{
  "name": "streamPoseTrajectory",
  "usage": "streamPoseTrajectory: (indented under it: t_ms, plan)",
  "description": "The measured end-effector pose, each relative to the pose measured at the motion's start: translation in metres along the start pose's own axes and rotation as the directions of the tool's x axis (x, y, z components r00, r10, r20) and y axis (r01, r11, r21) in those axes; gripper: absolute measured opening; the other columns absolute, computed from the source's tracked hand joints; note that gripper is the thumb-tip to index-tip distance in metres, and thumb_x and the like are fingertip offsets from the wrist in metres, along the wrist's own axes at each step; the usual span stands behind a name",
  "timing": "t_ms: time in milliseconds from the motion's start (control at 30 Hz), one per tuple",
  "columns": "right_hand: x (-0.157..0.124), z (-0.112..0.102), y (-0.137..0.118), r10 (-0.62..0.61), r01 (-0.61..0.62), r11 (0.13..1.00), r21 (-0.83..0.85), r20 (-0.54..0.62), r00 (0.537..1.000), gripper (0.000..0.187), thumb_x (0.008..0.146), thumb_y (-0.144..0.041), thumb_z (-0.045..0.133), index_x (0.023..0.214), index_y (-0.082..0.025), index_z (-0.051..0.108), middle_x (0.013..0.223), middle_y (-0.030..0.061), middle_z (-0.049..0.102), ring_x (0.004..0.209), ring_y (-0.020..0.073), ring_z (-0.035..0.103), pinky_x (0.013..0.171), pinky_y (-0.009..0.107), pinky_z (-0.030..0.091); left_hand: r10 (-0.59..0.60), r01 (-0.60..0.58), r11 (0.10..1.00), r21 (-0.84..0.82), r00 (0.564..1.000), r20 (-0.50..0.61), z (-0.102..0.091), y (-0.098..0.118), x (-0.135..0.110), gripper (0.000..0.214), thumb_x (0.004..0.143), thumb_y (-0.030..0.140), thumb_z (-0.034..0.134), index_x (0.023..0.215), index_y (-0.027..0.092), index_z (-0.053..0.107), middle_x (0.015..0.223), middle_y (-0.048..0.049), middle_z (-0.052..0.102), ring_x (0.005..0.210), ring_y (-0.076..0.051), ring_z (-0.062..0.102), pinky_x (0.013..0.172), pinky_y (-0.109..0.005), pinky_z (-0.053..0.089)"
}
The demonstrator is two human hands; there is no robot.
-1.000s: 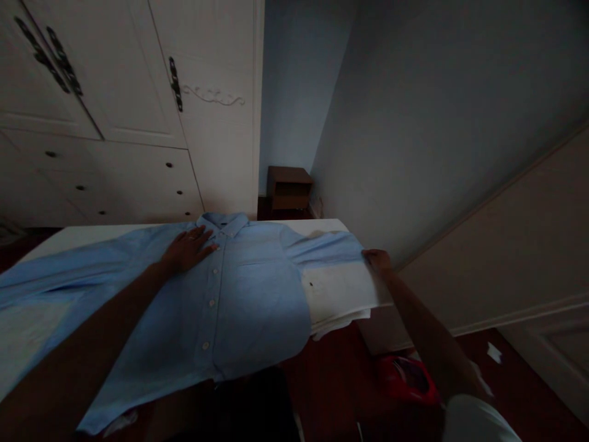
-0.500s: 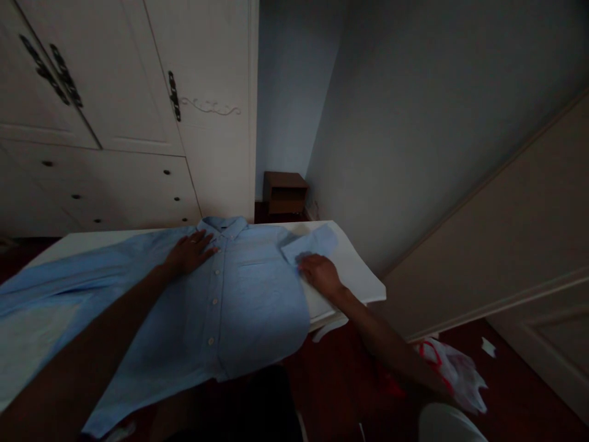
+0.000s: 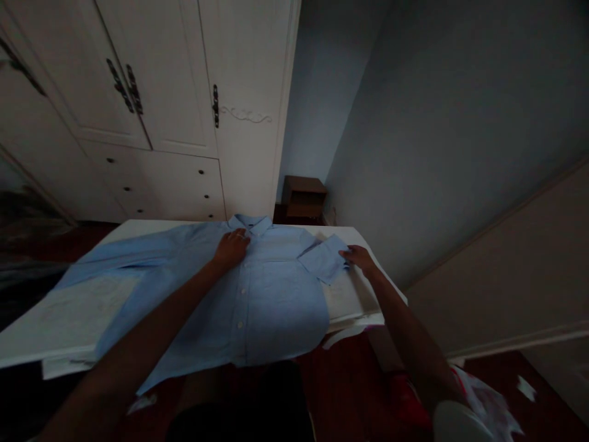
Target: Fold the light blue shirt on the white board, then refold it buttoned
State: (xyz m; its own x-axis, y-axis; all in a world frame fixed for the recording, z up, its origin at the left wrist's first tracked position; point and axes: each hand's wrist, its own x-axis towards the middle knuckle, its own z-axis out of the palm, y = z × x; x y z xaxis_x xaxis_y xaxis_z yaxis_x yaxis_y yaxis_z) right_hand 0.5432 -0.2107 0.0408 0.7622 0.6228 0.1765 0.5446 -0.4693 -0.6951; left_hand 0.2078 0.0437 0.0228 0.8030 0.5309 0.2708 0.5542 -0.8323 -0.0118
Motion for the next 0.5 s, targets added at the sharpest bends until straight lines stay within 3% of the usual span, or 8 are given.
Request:
streamPoseTrajectory:
  t_ms: [133,200,267,333,400,433,500]
  plan:
    - [0.007,-0.025,-0.010,0.011,0.003,0.982,0.186,-0.079,0.997,0.036,0.067,-0.044,0.069,0.085,-0.013,0.064,0.068,0.0019,0.063,0.060,0.0152,0.059,0.057,0.029,0.052,0.018,-0.018,0.998,-0.064,1.000,0.002,-0.004,0.038,-0.014,0.040,0.092,0.028,0.042,0.127,0.015,0.058,0.141,-0.0164,0.052,0.128,-0.026,0.050,0.101,-0.041,0.041]
    - [0.012,-0.048,-0.025,0.018,0.040,0.955,0.294,-0.194,0.981,0.033,0.072,-0.043,0.065,0.089,-0.015,0.060,0.071,-0.0002,0.060,0.062,0.0123,0.057,0.058,0.027,0.052,0.048,-0.047,0.994,-0.101,0.999,0.007,0.000,0.057,-0.025,0.041,0.093,0.035,0.044,0.128,0.017,0.057,0.138,-0.0135,0.054,0.127,-0.023,0.050,0.103,-0.038,0.041]
    - [0.017,-0.077,-0.045,0.044,0.135,0.879,0.456,-0.361,0.932,0.028,0.071,-0.036,0.068,0.086,-0.016,0.057,0.070,-0.0028,0.056,0.060,0.0102,0.054,0.056,0.024,0.051,0.069,-0.066,0.991,-0.119,0.998,0.014,0.008,0.073,-0.037,0.042,0.094,0.039,0.044,0.128,0.018,0.057,0.136,-0.0125,0.057,0.128,-0.023,0.050,0.105,-0.038,0.039]
    - [0.022,-0.108,-0.067,0.023,0.244,0.851,0.464,-0.498,0.867,0.022,0.076,-0.032,0.066,0.089,-0.018,0.055,0.072,-0.0038,0.055,0.059,0.0086,0.052,0.053,0.021,0.048,0.060,-0.059,0.990,-0.126,0.998,0.004,0.015,0.083,-0.047,0.043,0.095,0.041,0.042,0.129,0.018,0.056,0.138,-0.0136,0.055,0.132,-0.025,0.046,0.110,-0.044,0.033]
    - [0.029,-0.140,-0.088,-0.049,0.329,0.874,0.357,-0.608,0.792,0.018,0.082,-0.027,0.062,0.094,-0.017,0.053,0.078,-0.0023,0.056,0.059,0.0066,0.051,0.051,0.019,0.044,0.044,-0.045,0.989,-0.139,0.999,-0.007,0.021,0.087,-0.053,0.045,0.097,0.041,0.038,0.131,0.018,0.055,0.142,-0.0153,0.051,0.136,-0.027,0.041,0.113,-0.049,0.026]
    - [0.034,-0.156,-0.097,-0.104,0.365,0.893,0.264,-0.666,0.738,0.017,0.084,-0.025,0.061,0.095,-0.016,0.053,0.081,-0.0006,0.057,0.057,0.0052,0.049,0.049,0.018,0.042,0.041,-0.042,0.988,-0.148,0.999,-0.009,0.022,0.087,-0.055,0.045,0.097,0.040,0.037,0.132,0.017,0.054,0.143,-0.0160,0.050,0.137,-0.027,0.040,0.114,-0.050,0.025]
    - [0.045,-0.186,-0.111,-0.263,0.429,0.903,0.018,-0.766,0.586,0.019,0.086,-0.026,0.059,0.097,-0.013,0.052,0.087,0.0033,0.058,0.059,0.0039,0.048,0.049,0.018,0.039,0.046,-0.047,0.984,-0.169,0.999,-0.007,0.023,0.086,-0.055,0.046,0.096,0.040,0.037,0.132,0.016,0.054,0.143,-0.0169,0.049,0.136,-0.028,0.041,0.114,-0.050,0.025]
